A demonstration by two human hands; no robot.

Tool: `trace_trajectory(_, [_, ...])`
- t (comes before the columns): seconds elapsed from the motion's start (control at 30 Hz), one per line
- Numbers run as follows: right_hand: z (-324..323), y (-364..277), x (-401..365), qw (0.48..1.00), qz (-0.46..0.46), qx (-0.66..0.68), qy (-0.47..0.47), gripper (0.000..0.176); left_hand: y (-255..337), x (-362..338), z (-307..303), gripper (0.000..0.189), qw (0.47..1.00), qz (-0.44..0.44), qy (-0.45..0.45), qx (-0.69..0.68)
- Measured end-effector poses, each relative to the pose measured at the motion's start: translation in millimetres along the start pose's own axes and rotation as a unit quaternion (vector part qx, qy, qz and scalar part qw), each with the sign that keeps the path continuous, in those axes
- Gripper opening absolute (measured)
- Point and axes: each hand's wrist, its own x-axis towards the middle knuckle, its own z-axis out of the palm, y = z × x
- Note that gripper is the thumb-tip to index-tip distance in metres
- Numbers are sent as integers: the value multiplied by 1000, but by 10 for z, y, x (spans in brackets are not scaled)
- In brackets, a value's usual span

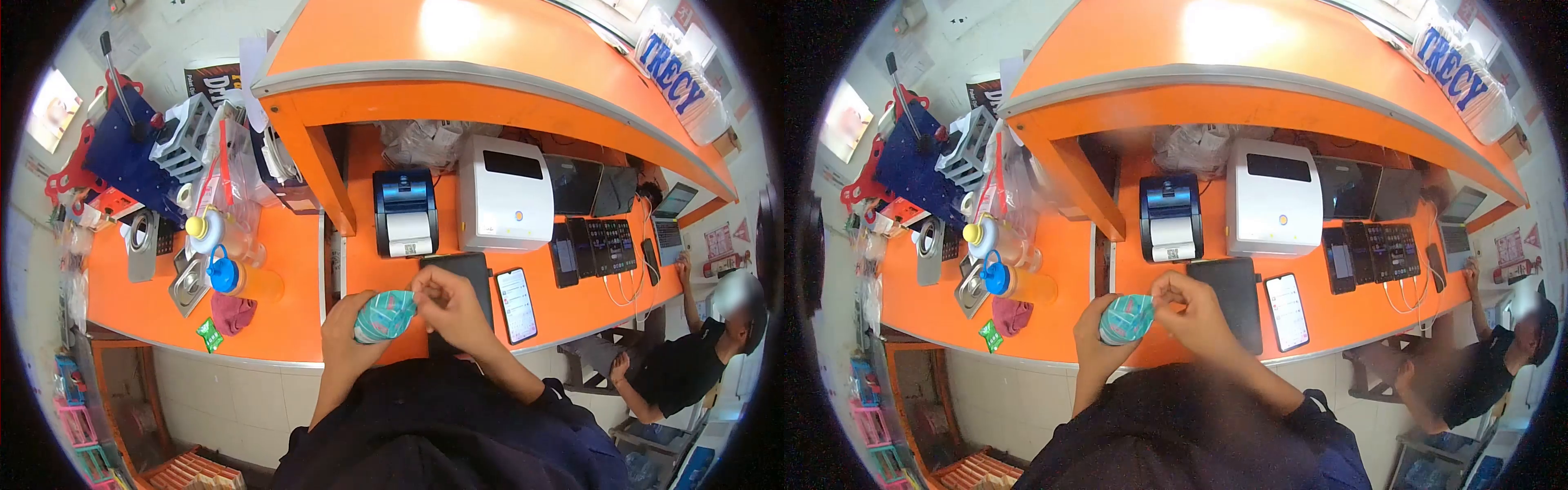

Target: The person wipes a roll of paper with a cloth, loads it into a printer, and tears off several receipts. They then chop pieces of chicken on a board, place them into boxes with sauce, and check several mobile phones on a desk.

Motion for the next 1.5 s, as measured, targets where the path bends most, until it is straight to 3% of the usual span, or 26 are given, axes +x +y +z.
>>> trace_trajectory(0.03, [33,131,14,980,90,173,-28,4,8,-16,8,48,1000,-1,-3,-1])
trace_trajectory(0.07, [63,216,17,923,174,340,-53,6,18,-25,15,48,997,-67,-29,-26])
trace_trajectory(0.1, [141,225,-17,940,186,286,-6,11,27,-33,22,47,988,-132,-56,-51])
trace_trajectory(0.13, [182,211,-65,940,187,286,-3,11,26,-56,15,47,988,-132,-60,-52])
trace_trajectory(0.23, [257,300,-174,989,19,142,-21,20,-28,-178,-52,48,979,-163,-112,-47])
trace_trajectory(0.27, [225,323,-211,989,25,144,-19,20,-70,-250,-70,48,976,-164,-138,-49])
trace_trajectory(0.33, [64,294,-198,941,155,205,-219,25,-155,-338,-80,49,971,-166,-164,-50])
trace_trajectory(0.37, [11,288,-188,940,157,208,-219,25,-196,-381,-84,50,968,-157,-185,-59])
trace_trajectory(0.43, [-48,272,-200,961,51,90,-256,23,-163,-427,-97,51,964,-155,-207,-68])
trace_trajectory(0.47, [-36,229,-227,960,55,93,-258,23,-125,-415,-92,52,964,-161,-205,-59])
trace_trajectory(0.53, [-7,141,-263,978,-63,-99,-172,15,-78,-389,-96,52,963,-168,-203,-51])
trace_trajectory(0.67, [46,199,-309,968,-188,-136,-91,9,-42,-348,-110,52,983,-99,-151,-29])
trace_trajectory(0.73, [57,115,-329,999,-37,-3,-37,11,-31,-342,-102,52,987,-73,-137,-42])
trace_trajectory(0.77, [78,128,-327,999,-38,-3,-40,11,-30,-341,-90,52,985,-69,-141,-67])
trace_trajectory(0.8, [104,155,-326,983,80,153,-59,13,-31,-346,-83,52,983,-64,-146,-92])
trace_trajectory(0.83, [116,170,-330,930,195,302,-76,15,-39,-361,-75,52,983,-65,-145,-92])
trace_trajectory(0.87, [106,163,-323,930,195,302,-77,15,-55,-372,-60,52,981,-79,-149,-100])
trace_trajectory(0.93, [55,131,-268,993,38,53,-102,18,-65,-368,-58,52,978,-92,-153,-108])
trace_trajectory(0.97, [9,108,-231,993,39,54,-101,18,-69,-359,-82,52,974,-81,-179,-111])
trace_trajectory(1.03, [-106,76,-172,967,-160,-86,-177,20,-48,-323,-142,52,969,-72,-208,-113])
trace_trajectory(1.1, [-173,93,-209,948,-166,-141,-232,21,13,-276,-200,51,931,-103,-343,-78])
trace_trajectory(1.13, [-189,99,-225,922,-175,-196,-286,22,20,-278,-202,51,930,-104,-344,-77])
trace_trajectory(1.2, [-199,86,-272,931,-151,-186,-277,19,36,-287,-191,50,917,-101,-357,-146])
trace_trajectory(1.3, [-202,84,-255,936,-112,-160,-293,13,53,-298,-173,52,922,-93,-353,-129])
trace_trajectory(1.37, [-123,180,-277,962,-107,-121,-220,15,127,-272,-132,54,928,-87,-338,-133])
trace_trajectory(1.5, [-101,202,-412,950,-57,-153,-268,16,63,-293,-136,55,912,-99,-368,-153])
